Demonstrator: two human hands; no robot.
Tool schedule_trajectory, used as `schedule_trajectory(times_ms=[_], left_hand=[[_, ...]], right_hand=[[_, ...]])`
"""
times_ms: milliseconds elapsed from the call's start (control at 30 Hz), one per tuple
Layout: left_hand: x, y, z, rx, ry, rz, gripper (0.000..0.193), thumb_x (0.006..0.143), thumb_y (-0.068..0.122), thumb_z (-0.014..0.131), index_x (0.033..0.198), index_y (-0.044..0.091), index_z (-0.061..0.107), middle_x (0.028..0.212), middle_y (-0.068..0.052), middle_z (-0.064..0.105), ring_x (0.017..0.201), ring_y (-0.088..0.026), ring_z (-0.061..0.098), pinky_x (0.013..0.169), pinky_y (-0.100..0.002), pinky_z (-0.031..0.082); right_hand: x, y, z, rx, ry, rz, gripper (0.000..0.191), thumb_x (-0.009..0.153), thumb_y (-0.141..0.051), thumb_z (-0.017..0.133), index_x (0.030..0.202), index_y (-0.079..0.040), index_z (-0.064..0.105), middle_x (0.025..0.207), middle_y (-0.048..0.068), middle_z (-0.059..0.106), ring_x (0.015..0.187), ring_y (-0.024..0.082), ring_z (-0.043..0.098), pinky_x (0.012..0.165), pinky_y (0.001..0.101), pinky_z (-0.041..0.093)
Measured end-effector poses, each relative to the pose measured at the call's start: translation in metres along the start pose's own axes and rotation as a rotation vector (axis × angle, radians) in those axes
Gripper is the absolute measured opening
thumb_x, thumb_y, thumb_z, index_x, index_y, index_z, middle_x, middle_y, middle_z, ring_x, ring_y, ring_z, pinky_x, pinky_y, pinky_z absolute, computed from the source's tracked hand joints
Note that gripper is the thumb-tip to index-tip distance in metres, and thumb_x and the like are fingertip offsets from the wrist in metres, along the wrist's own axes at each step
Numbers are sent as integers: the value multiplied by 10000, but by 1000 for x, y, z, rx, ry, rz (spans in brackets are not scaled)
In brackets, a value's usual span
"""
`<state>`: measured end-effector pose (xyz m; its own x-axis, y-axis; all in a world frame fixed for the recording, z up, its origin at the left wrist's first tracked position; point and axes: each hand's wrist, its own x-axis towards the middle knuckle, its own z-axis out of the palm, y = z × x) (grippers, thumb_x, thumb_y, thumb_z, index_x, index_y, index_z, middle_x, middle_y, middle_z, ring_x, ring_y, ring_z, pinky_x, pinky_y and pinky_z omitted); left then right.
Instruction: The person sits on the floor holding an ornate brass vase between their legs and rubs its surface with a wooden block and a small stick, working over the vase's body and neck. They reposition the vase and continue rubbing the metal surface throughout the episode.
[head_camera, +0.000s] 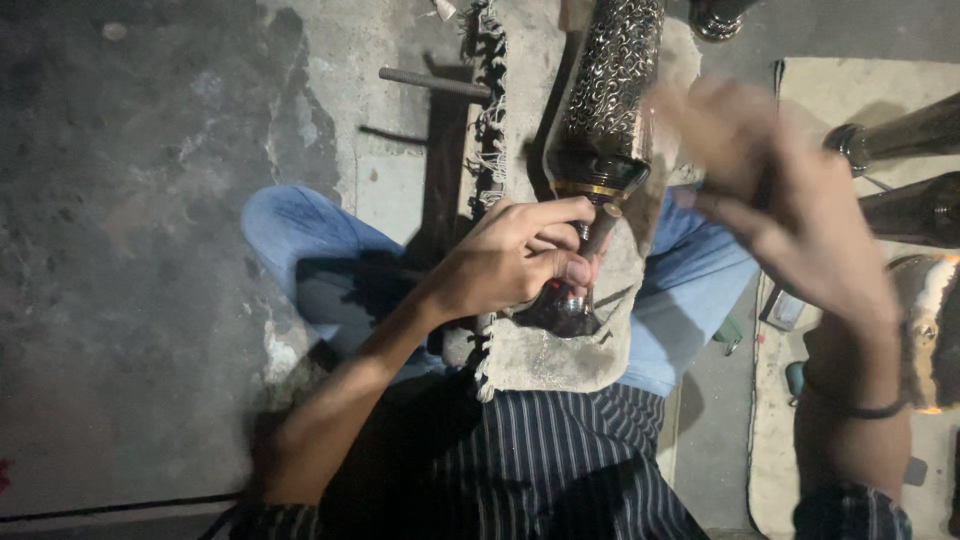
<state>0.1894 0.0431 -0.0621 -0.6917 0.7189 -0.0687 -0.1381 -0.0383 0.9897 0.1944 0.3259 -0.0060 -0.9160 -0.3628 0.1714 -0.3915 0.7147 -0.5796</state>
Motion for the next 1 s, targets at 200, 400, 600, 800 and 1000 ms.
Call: schedule_trajectory(times_ms=[200,400,600,800,1000], left_hand=[[-1,-5,-1,-84,-25,14,320,942,8,686,1225,-103,589,953,-179,778,869,-178,779,802,-296,638],[-2,1,0,-22,48,25,276,930,4,683,1190,-39,601,932,-148,779,846,-156,784,758,-277,630],[-16,4,13,61,205,106,158,950,-22,642,1107,-31,632,911,-139,784,832,-156,793,766,-266,634],[-20,0,21,20,301,68,100,962,-3,629,1055,-36,616,884,-137,783,804,-146,788,741,-257,637],[-20,-7,30,3,466,49,148,943,39,674,1059,-38,625,882,-153,780,783,-142,772,701,-251,628]], right_hand=[[-7,9,4,136,0,-30,584,915,-138,718,1412,28,459,1136,178,663,947,277,717,861,378,594],[-8,-7,7,-84,-195,-61,729,794,-105,769,1476,-108,513,1122,203,741,857,304,753,723,398,600],[2,-15,-3,-286,-216,161,747,879,-163,798,1552,-162,473,939,202,745,737,323,758,730,421,612],[32,-24,-12,-194,10,-90,691,969,-198,764,1514,-85,355,1042,265,680,902,372,720,721,434,577],[67,-28,-24,-813,-697,176,793,955,-402,640,1647,-327,261,800,85,683,700,249,695,689,383,564]])
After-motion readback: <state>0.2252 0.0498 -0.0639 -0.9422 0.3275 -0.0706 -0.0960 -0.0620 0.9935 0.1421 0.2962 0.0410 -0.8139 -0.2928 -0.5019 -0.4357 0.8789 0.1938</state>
